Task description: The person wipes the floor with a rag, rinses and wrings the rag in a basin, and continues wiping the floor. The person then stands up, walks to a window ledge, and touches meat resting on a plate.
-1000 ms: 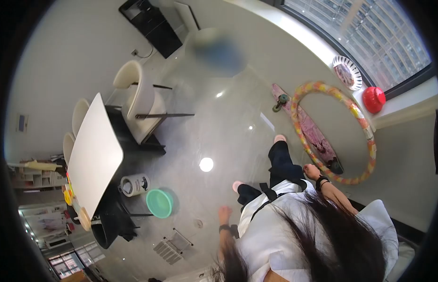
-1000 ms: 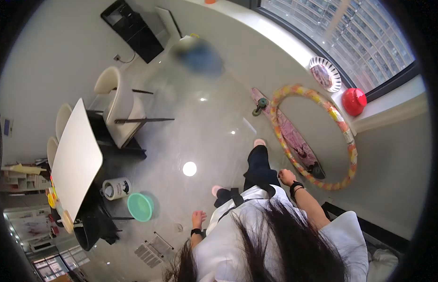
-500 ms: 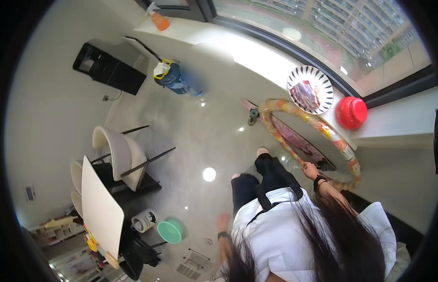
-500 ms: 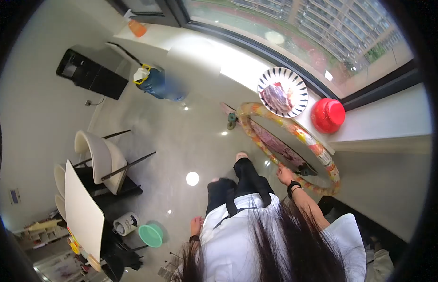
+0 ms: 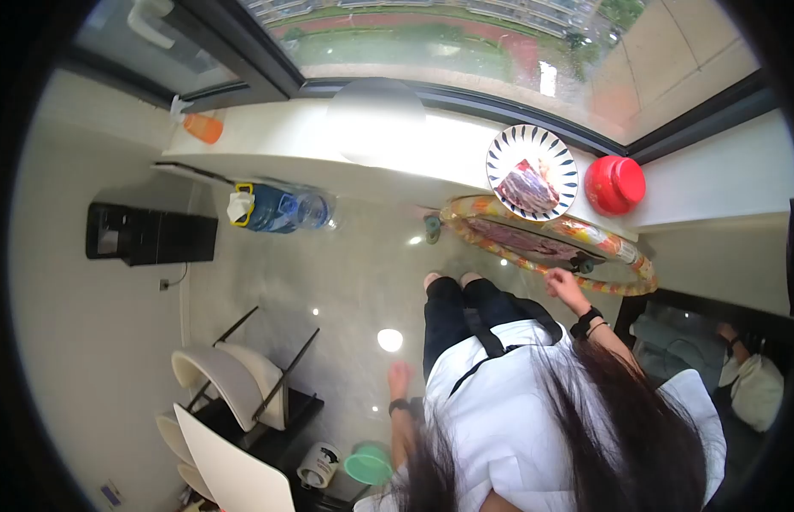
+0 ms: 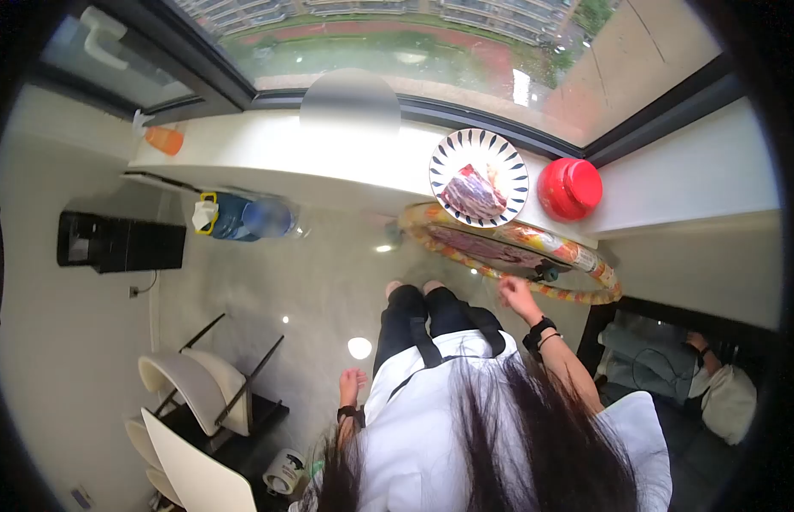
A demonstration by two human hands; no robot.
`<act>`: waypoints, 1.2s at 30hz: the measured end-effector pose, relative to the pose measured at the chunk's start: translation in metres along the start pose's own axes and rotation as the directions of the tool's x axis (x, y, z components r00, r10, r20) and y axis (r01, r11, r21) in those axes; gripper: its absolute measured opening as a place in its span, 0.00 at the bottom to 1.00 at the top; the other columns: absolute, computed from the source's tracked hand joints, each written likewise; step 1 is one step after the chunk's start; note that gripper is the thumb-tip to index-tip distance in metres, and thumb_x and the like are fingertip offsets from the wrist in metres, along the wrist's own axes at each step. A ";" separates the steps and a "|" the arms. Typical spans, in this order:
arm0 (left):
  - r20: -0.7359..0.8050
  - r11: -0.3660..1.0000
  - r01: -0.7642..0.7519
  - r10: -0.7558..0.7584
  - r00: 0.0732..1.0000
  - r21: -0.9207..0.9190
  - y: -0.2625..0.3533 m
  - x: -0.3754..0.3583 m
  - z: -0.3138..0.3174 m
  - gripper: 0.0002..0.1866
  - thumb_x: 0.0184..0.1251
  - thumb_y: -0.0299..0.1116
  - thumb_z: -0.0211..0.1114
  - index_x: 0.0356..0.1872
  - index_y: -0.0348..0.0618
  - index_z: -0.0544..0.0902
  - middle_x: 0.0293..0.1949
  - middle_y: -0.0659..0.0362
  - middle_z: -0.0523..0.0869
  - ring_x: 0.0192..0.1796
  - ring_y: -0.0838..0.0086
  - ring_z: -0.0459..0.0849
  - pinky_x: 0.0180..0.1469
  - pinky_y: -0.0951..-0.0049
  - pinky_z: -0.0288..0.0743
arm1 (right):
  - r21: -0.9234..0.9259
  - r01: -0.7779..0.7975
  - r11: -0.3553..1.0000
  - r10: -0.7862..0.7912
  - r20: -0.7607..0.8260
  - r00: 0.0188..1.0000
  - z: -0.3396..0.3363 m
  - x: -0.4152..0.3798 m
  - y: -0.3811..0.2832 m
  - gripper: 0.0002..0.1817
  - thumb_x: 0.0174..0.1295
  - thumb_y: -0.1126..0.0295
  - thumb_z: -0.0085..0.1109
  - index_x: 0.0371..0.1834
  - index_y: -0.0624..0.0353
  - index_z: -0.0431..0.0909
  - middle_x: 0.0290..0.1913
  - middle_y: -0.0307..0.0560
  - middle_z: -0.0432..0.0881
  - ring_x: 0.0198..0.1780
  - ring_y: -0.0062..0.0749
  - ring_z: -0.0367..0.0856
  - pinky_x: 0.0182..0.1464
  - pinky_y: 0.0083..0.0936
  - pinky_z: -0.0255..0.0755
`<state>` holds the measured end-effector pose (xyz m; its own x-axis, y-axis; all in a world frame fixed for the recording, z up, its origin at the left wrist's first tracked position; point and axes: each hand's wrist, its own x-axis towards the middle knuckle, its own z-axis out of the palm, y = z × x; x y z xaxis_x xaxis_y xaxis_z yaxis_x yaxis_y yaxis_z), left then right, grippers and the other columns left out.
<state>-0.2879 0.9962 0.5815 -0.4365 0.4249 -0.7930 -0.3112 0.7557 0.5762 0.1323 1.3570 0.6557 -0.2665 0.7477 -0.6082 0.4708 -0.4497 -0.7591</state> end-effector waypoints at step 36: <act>0.081 0.961 -0.023 0.000 0.997 0.276 0.151 0.022 0.081 0.12 0.76 0.39 0.53 0.47 0.41 0.78 0.38 0.57 0.87 0.36 0.75 0.85 0.38 0.74 0.76 | -0.378 0.258 0.889 -0.389 -0.325 0.862 -0.059 0.022 -0.243 0.17 0.61 0.76 0.56 0.54 0.53 0.81 0.17 0.50 0.74 0.18 0.31 0.76 0.23 0.29 0.64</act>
<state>-0.2758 1.1603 0.6355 -0.3665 0.4642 -0.8063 -0.0556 0.8541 0.5171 0.0616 1.5110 0.8400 -0.1396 0.9782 -0.1538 0.6680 -0.0217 -0.7439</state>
